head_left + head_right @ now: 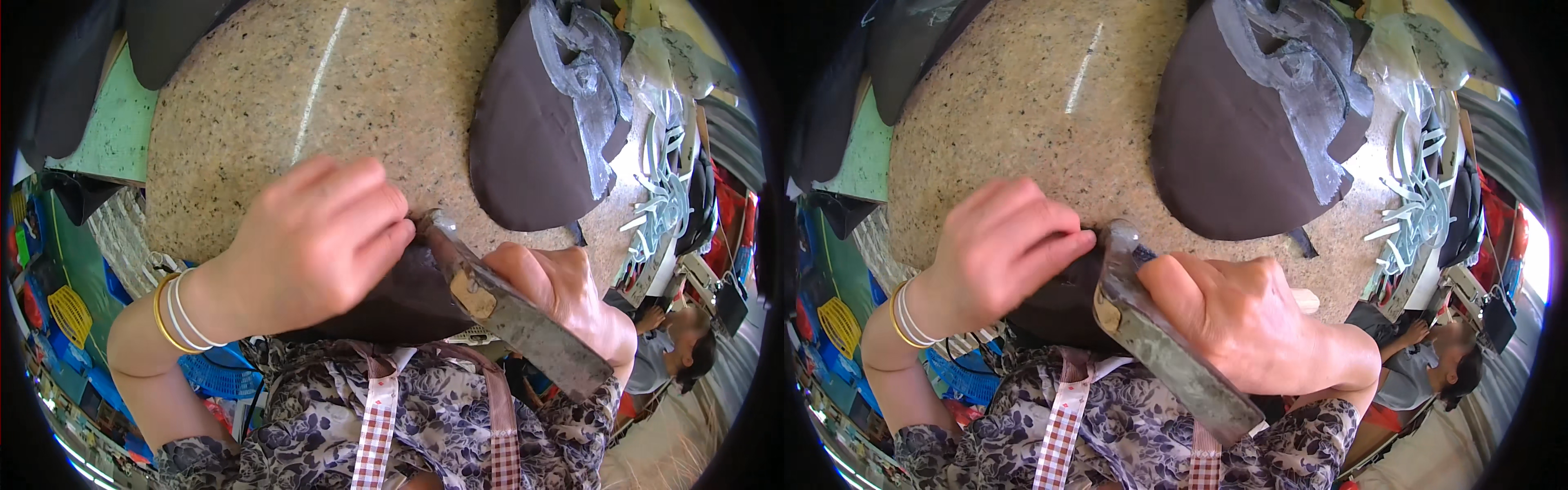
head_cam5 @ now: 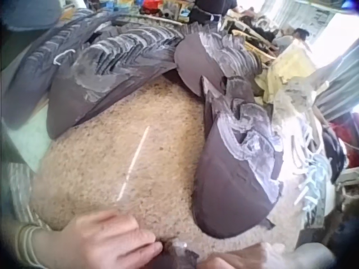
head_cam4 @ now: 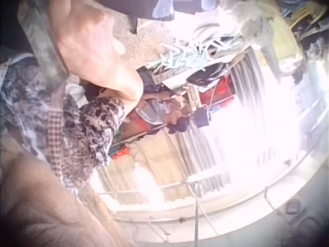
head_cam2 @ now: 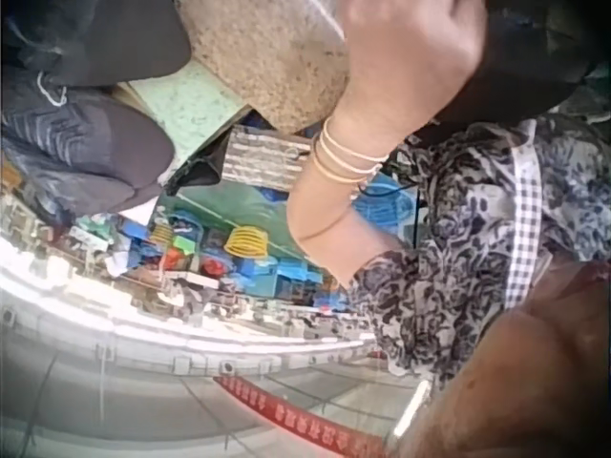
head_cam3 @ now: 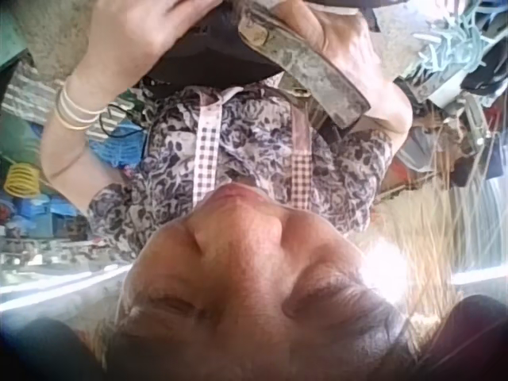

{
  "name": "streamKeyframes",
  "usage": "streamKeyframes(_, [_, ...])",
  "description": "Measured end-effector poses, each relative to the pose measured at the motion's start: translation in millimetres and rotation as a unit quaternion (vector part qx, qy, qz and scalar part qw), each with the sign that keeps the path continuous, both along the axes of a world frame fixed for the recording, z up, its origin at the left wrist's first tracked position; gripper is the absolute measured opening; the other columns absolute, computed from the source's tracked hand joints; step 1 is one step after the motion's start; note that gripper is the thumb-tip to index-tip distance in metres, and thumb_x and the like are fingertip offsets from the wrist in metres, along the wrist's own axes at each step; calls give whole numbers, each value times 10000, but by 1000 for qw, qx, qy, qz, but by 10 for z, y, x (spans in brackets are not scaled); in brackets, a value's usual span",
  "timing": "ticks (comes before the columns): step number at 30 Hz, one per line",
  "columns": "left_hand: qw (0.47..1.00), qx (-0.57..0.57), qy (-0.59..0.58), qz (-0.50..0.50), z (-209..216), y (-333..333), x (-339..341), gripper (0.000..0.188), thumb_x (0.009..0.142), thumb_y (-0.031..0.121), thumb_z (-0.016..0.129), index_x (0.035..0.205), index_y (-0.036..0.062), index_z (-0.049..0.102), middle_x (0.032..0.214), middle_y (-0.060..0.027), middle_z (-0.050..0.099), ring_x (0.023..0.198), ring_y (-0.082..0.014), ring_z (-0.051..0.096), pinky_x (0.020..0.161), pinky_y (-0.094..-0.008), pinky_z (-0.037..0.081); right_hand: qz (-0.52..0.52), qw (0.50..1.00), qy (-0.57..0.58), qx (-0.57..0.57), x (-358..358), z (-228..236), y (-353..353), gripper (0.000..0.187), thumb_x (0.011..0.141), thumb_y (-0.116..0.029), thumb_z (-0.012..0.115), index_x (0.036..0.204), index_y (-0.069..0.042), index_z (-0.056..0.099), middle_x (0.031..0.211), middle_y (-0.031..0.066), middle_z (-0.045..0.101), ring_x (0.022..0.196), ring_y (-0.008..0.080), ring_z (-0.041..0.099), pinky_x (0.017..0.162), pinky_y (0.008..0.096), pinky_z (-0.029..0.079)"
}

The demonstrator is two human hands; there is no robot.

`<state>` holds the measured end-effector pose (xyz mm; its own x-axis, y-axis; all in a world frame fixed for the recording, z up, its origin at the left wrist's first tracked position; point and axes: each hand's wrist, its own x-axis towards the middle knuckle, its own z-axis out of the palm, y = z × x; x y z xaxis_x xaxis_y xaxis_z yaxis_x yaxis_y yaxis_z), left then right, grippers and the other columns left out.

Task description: The person takes shoe upper pieces one at a time, folds their edges, and hammers them down with a hammer before placing them into a stack.

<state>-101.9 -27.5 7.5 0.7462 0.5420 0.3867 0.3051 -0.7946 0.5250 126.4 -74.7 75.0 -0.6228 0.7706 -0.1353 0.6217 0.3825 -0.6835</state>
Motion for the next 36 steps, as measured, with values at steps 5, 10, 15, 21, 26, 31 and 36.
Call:
streamKeyframes(5, [997,-68,-15,24,-65,-66,-43,192,639,49,751,806,22,659,778,-51,593,644,-199,529,521,-292,421,-13,987,-146,61,-198,88,30,209,716,-111,629,849,-12,503,633,55,488,487,189,562,415,338,451])
streamKeyframes(10, [993,-80,-33,77,-105,-111,-95,199,622,66,732,813,58,675,779,-30,588,668,-198,517,543,-293,415,-19,990,-125,59,-129,10,-21,172,749,-128,612,832,-18,508,610,64,487,481,212,569,400,345,435])
streamKeyframes(15, [993,-43,2,107,-35,-220,-71,208,626,97,659,831,75,681,795,-7,584,722,-199,504,609,-311,411,-4,992,-120,24,-167,68,86,194,746,-130,613,862,-17,507,618,81,493,486,242,575,418,365,439])
streamKeyframes(21, [987,-54,2,151,-115,-275,-134,245,628,123,692,872,106,683,826,17,585,772,-202,469,707,-368,395,-73,976,-207,-14,-250,97,89,125,720,-153,700,807,-155,610,635,26,610,545,239,598,486,349,458])
streamKeyframes(26, [988,25,25,151,-91,-360,-99,337,585,176,755,913,123,696,845,27,592,781,-198,460,708,-368,391,-80,972,-221,-12,-302,188,89,121,721,-183,685,826,-185,625,681,25,625,588,243,610,520,365,478])
streamKeyframes(31, [977,-25,0,212,-143,-469,-114,336,574,206,785,892,130,707,833,39,595,776,-197,456,700,-368,387,-87,983,-157,-38,-183,74,102,143,733,-194,687,858,-177,618,682,28,611,565,243,602,523,360,481])
streamKeyframes(36, [978,-10,-21,206,-166,-490,-98,301,578,188,773,864,120,706,820,35,596,765,-198,466,697,-367,391,25,997,-35,-67,-77,-20,216,242,736,-126,638,909,4,530,661,102,552,527,240,604,465,347,458])
